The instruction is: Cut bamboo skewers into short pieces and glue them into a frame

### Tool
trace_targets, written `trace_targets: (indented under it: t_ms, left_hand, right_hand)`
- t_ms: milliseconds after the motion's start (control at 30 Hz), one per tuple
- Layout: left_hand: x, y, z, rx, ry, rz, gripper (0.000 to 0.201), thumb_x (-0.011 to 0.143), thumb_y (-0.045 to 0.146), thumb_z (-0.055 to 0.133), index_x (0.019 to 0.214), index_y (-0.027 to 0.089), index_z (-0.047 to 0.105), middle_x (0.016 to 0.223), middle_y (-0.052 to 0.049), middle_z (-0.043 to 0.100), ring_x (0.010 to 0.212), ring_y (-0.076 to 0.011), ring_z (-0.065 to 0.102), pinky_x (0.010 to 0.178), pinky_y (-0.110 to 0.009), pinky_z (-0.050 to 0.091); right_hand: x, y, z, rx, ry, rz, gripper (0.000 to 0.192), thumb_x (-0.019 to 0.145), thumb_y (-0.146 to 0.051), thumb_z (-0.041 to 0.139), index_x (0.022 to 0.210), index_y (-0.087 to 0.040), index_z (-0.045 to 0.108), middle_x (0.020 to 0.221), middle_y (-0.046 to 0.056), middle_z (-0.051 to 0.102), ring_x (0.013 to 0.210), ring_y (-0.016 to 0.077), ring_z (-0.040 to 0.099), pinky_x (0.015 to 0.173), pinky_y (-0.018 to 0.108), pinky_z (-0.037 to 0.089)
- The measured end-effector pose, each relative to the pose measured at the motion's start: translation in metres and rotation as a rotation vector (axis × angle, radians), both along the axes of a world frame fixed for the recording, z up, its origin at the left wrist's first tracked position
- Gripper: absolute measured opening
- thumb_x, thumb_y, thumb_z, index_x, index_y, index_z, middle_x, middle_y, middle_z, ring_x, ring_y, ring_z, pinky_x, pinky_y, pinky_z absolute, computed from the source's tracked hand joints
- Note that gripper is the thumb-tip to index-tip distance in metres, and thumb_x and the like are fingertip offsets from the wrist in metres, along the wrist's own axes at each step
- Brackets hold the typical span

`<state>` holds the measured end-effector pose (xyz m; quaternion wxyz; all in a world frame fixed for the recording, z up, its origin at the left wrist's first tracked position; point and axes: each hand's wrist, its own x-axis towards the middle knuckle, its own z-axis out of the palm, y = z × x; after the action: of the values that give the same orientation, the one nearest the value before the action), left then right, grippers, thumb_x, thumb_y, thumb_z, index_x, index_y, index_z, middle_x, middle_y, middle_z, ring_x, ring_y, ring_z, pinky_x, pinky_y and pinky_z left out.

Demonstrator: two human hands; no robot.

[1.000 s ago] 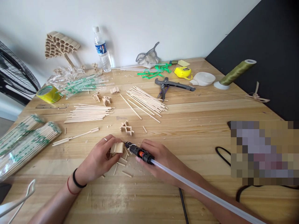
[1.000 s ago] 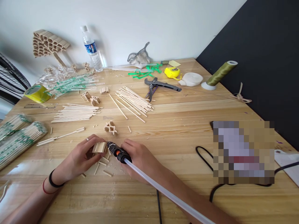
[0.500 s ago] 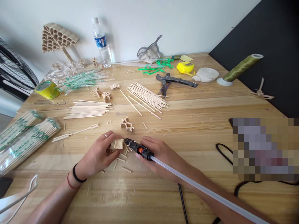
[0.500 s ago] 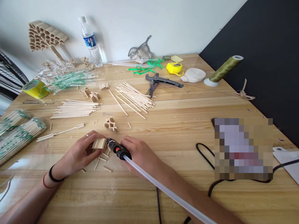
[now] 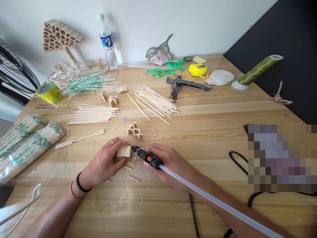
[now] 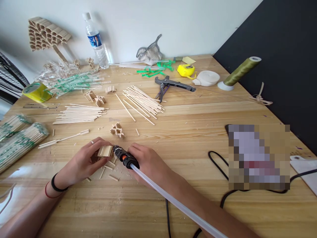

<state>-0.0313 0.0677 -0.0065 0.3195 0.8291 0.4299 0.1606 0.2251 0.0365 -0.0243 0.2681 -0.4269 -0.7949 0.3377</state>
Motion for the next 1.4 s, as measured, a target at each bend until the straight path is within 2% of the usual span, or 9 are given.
trace_targets:
  t_ms: [367,600,833,1033,1167,1400]
  left_hand:
    - [0.0010,-0.0006,0.0027,-0.021,0.006,-0.003,0.027,0.097,0.017,0.059,0.124,0.020,0.062,0.109,-0.006,0.064,0.090,-0.0183,0.063,0.069,-0.027,0.049]
    - [0.0012,-0.0011,0.0040,-0.056,0.005,0.008,0.027,0.098,0.020,0.057,0.124,0.019,0.063,0.108,-0.007,0.063,0.083,-0.0166,0.062,0.063,-0.026,0.047]
    - [0.0023,-0.0001,0.0044,-0.047,-0.001,0.001,0.027,0.098,0.020,0.058,0.124,0.019,0.063,0.107,-0.007,0.063,0.086,-0.0172,0.061,0.063,-0.025,0.046]
    - [0.0016,-0.0006,0.0036,-0.057,0.007,0.001,0.027,0.097,0.019,0.058,0.123,0.019,0.064,0.108,-0.007,0.063,0.080,-0.0153,0.060,0.061,-0.024,0.045]
    - [0.0014,-0.0004,0.0036,-0.052,0.006,0.001,0.027,0.097,0.019,0.058,0.123,0.019,0.063,0.107,-0.006,0.063,0.076,-0.0143,0.058,0.059,-0.025,0.044]
    - [0.0011,0.0003,0.0018,-0.027,0.001,0.001,0.026,0.097,0.022,0.058,0.123,0.019,0.061,0.106,-0.005,0.062,0.065,-0.0113,0.052,0.056,-0.025,0.043]
  right_hand:
    - [-0.0008,-0.0001,0.0024,-0.005,0.005,0.006,0.019,0.089,-0.009,0.067,0.087,-0.022,0.053,0.089,0.003,0.066,0.079,0.0185,0.063,0.072,0.028,0.047]
    - [0.0003,-0.0007,0.0021,0.000,0.005,0.009,0.018,0.088,-0.009,0.067,0.089,-0.021,0.054,0.088,0.002,0.066,0.078,0.0181,0.062,0.070,0.028,0.046]
    - [0.0004,-0.0009,0.0010,0.011,0.000,0.012,0.016,0.089,-0.010,0.066,0.090,-0.021,0.055,0.088,0.002,0.066,0.077,0.0176,0.061,0.070,0.028,0.046]
    - [0.0005,-0.0018,0.0018,0.019,-0.001,-0.003,0.017,0.089,-0.009,0.066,0.086,-0.021,0.055,0.088,0.002,0.066,0.078,0.0176,0.062,0.070,0.027,0.045]
    - [0.0005,-0.0011,0.0029,0.018,0.021,0.007,0.014,0.091,-0.010,0.066,0.091,-0.022,0.058,0.091,0.002,0.069,0.081,0.0181,0.064,0.071,0.027,0.047]
    - [0.0002,-0.0008,0.0021,0.017,0.003,0.000,0.015,0.088,-0.007,0.066,0.090,-0.021,0.059,0.088,0.003,0.067,0.076,0.0178,0.061,0.069,0.028,0.046]
